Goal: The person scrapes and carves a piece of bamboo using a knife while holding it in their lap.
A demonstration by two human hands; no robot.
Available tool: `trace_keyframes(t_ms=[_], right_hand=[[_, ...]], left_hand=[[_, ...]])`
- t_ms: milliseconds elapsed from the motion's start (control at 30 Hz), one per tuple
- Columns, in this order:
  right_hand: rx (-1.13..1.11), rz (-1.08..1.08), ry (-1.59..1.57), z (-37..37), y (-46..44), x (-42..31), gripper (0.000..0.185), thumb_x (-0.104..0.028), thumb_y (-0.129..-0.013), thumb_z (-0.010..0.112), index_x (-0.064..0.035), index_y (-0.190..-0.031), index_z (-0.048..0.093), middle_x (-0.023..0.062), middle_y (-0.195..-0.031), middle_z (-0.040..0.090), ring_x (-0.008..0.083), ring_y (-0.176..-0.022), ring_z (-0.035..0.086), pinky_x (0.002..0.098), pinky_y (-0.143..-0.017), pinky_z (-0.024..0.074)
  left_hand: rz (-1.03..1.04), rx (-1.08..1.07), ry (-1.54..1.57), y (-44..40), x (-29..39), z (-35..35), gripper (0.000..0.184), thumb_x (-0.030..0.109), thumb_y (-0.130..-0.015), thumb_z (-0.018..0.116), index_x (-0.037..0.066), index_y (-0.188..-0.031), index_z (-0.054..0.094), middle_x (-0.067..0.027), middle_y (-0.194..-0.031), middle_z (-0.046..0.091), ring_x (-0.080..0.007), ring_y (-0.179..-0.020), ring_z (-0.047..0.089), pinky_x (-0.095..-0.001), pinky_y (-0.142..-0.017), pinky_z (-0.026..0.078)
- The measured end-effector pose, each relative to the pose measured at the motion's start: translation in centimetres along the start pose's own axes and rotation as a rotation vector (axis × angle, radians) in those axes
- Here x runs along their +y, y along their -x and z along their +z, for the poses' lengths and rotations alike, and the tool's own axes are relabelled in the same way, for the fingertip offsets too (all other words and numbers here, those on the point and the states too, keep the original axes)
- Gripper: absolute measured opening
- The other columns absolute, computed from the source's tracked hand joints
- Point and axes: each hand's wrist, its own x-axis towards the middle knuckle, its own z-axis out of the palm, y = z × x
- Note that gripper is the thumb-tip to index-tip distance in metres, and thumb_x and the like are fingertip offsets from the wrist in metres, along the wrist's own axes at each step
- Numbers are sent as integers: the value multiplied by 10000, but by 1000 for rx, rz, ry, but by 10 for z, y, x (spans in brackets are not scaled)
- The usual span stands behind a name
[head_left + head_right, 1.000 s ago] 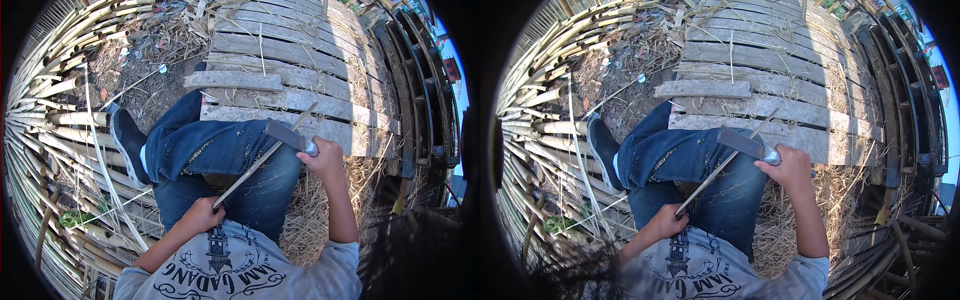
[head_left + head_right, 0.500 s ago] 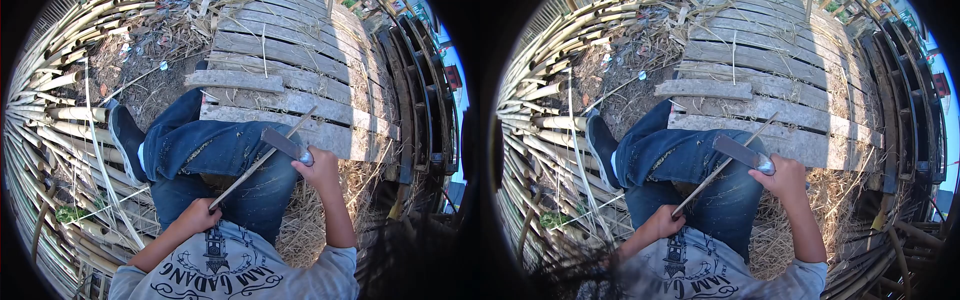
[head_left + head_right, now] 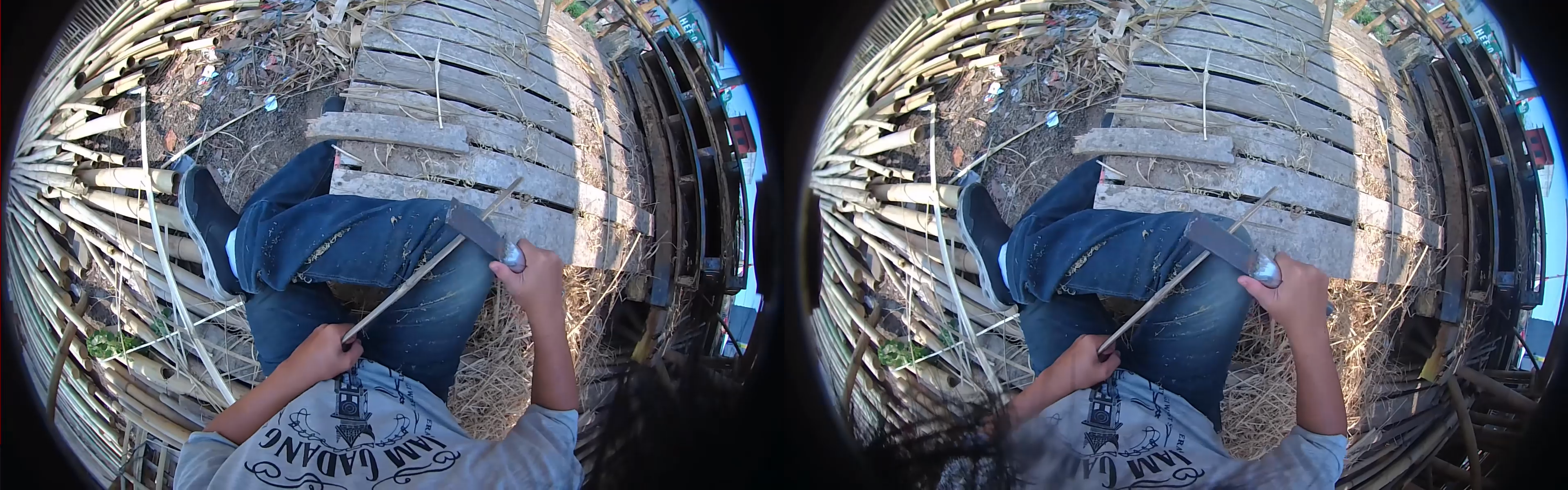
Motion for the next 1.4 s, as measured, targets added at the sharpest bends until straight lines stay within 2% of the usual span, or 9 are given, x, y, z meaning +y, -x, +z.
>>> trace_keyframes(t_ms=[100,200,367,533,600,1000,1133,1267,1400], right_hand=[[77,250,-83,-3,-10,1,592,-609,-677,710,-35,-641,570,148,-522,562,335,-508,609,404,-493,473],[-29,-73,41,-2,-1,-19,523,-506,-707,735,-18,-638,561,157,-518,557,341,-503,600,403,-487,467],[63,264,-125,-5,-15,4,582,-583,-674,719,-23,-637,561,165,-531,560,356,-517,599,404,-504,463],[-29,33,-63,-6,-10,-3,532,-517,-720,714,-4,-664,581,173,-532,558,362,-536,605,415,-503,457],[58,292,-84,-6,-18,13,568,-569,-683,718,-17,-663,585,170,-546,568,366,-544,611,423,-526,471],[25,2,-38,0,-14,0,522,-499,-740,707,-8,-657,552,175,-537,535,380,-517,552,427,-518,429],[92,297,-158,-5,-26,19,569,-557,-720,691,-7,-668,554,171,-529,527,380,-520,559,431,-515,432],[68,-14,-60,-2,-19,14,520,-485,-742,708,1,-657,545,161,-512,507,354,-480,523,422,-492,401],[46,329,-184,-12,-30,22,556,-533,-739,688,6,-681,566,158,-515,506,347,-497,539,414,-503,412]], left_hand=[[-42,-29,-15,-5,2,0,160,126,-775,597,-31,-759,569,-211,-639,575,-377,-593,584,-419,-589,466],[9,-10,-17,-2,2,-1,163,128,-776,594,-31,-758,568,-212,-639,574,-381,-593,580,-421,-592,466],[-7,-22,-16,-3,2,0,164,129,-773,594,-32,-757,569,-215,-642,574,-384,-598,581,-423,-593,467],[-18,-31,-7,-4,1,-2,161,131,-769,599,-27,-764,571,-213,-647,580,-390,-610,586,-427,-601,471],[-28,-48,-4,-3,3,0,162,133,-768,601,-26,-766,572,-212,-648,583,-393,-613,587,-427,-604,473],[19,-8,-6,-2,2,-4,147,126,-765,605,-19,-772,584,-209,-657,593,-383,-627,605,-428,-603,475],[-8,-25,-9,-4,-1,-1,151,133,-759,610,-15,-755,585,-209,-656,595,-381,-628,607,-426,-604,478],[-9,4,1,-3,1,0,159,140,-755,612,-16,-743,584,-208,-658,596,-382,-624,606,-428,-608,480],[-23,-35,-9,-6,3,0,157,137,-755,610,-17,-744,583,-208,-652,594,-383,-617,604,-432,-606,479]])
